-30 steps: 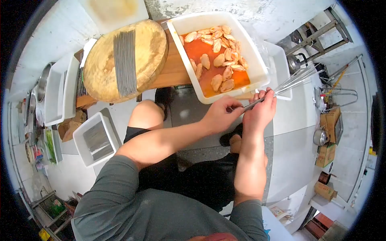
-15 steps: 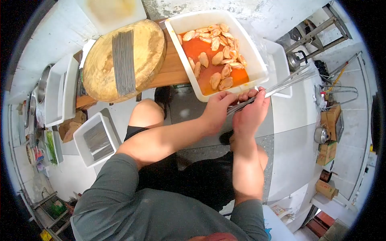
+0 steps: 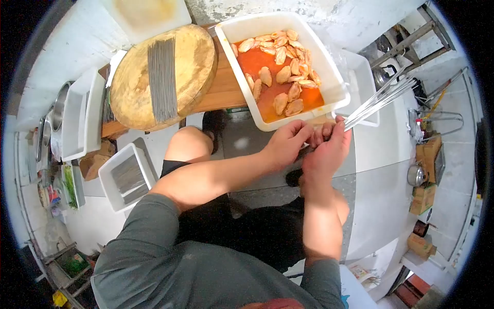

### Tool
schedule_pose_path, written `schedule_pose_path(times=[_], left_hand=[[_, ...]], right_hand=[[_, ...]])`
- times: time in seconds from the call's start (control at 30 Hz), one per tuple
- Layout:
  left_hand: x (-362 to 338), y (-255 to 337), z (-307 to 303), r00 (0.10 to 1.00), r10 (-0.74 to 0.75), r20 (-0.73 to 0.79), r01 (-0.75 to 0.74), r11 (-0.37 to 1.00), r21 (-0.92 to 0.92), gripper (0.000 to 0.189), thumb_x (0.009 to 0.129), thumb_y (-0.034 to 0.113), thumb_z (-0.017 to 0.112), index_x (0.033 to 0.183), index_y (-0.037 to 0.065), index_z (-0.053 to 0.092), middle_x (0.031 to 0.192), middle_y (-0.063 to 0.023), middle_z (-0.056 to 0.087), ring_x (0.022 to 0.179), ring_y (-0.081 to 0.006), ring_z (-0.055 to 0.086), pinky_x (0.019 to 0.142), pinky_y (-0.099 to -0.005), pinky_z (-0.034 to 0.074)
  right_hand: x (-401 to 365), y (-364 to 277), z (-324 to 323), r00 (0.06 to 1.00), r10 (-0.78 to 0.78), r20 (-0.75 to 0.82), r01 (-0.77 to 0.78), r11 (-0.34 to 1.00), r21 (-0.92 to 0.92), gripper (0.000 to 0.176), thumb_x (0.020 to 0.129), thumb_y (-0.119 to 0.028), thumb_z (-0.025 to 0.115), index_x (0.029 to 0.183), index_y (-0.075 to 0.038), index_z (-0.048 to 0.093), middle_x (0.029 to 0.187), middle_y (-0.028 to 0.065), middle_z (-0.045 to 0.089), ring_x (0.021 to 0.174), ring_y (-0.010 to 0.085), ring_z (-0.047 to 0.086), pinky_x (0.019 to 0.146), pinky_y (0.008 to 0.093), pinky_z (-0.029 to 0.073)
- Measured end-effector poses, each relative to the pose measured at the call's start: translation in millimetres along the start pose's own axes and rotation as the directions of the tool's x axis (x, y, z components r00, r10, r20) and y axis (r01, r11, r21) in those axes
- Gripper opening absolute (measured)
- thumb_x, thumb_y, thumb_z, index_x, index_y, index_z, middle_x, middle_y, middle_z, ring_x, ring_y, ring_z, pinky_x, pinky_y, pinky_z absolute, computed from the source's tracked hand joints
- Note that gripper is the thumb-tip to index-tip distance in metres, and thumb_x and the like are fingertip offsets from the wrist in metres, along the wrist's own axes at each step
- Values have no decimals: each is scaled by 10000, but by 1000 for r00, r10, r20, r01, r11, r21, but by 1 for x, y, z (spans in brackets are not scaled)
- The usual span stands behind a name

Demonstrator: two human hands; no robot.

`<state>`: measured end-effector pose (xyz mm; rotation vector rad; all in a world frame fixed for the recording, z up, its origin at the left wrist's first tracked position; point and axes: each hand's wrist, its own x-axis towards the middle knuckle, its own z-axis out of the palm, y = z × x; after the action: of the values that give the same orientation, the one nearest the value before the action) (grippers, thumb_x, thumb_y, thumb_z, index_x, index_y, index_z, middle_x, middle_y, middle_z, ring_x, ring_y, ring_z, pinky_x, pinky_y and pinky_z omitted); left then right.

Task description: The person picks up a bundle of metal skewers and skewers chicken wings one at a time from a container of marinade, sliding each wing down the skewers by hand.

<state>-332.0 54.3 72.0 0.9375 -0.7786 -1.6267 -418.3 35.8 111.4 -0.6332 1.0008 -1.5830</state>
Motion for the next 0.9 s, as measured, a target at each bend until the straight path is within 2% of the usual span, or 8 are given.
schedule_pose_path(times=[0.1,0.23,0.33,0.4,0.5,0.63,0.77,0.9], left_hand=[[1,-2,-18,994,105,-11,-100,972,211,309,1014,289,460,907,42,611,835,-8,609,781,-113,542,752,-264,453],[-7,3,-26,996,-93,-4,83,875,477,257,957,278,566,905,33,624,838,-16,615,768,-106,547,693,-284,474],[-14,-5,-14,989,-84,123,-12,780,626,236,918,261,606,910,26,630,860,-72,634,793,-181,597,701,-335,495],[-17,-27,-16,927,-76,368,-235,647,726,226,910,246,595,935,24,628,875,-117,630,814,-268,611,727,-378,505],[-32,-57,-15,770,-245,590,-417,507,754,219,886,235,582,948,26,607,883,-167,598,852,-396,597,748,-450,510],[-26,-58,-1,609,-347,713,-570,433,698,254,853,285,602,867,35,563,852,-144,579,822,-371,600,712,-474,503],[-7,-63,9,608,-199,769,-674,383,632,257,846,290,602,849,35,575,851,-150,585,800,-367,604,698,-472,504],[-3,-47,-2,701,-133,700,-663,240,709,269,873,301,590,859,32,587,886,-155,595,825,-371,603,716,-473,504]], right_hand=[[0,-19,-8,997,48,-59,-48,999,-12,120,1017,-196,433,1003,-91,488,638,-35,356,512,77,327,428,249,294],[2,-32,-29,991,90,-95,-87,996,36,128,1010,-210,452,1021,-88,490,631,-30,354,505,81,305,427,254,258],[3,-37,-41,982,126,-143,-120,992,50,141,1011,-220,457,1040,-88,497,638,-25,358,494,80,305,426,248,249],[7,-42,-49,971,179,-160,-170,983,65,143,1011,-228,463,1041,-93,499,639,-24,362,486,78,304,422,245,248],[17,-49,-67,956,240,-172,-232,971,61,166,1019,-249,445,1033,-94,502,637,-24,368,473,76,303,408,244,248],[31,-55,-68,942,278,-186,-275,961,43,192,1026,-252,410,1032,-81,499,626,-21,358,466,81,303,403,247,248],[45,-48,-73,971,201,-130,-215,971,-105,154,1015,-218,445,1027,-76,502,637,-22,375,482,81,323,417,238,260],[73,-16,-100,996,93,3,-89,967,-238,140,1009,-215,465,1020,-82,509,649,-32,385,512,69,338,429,229,268]])
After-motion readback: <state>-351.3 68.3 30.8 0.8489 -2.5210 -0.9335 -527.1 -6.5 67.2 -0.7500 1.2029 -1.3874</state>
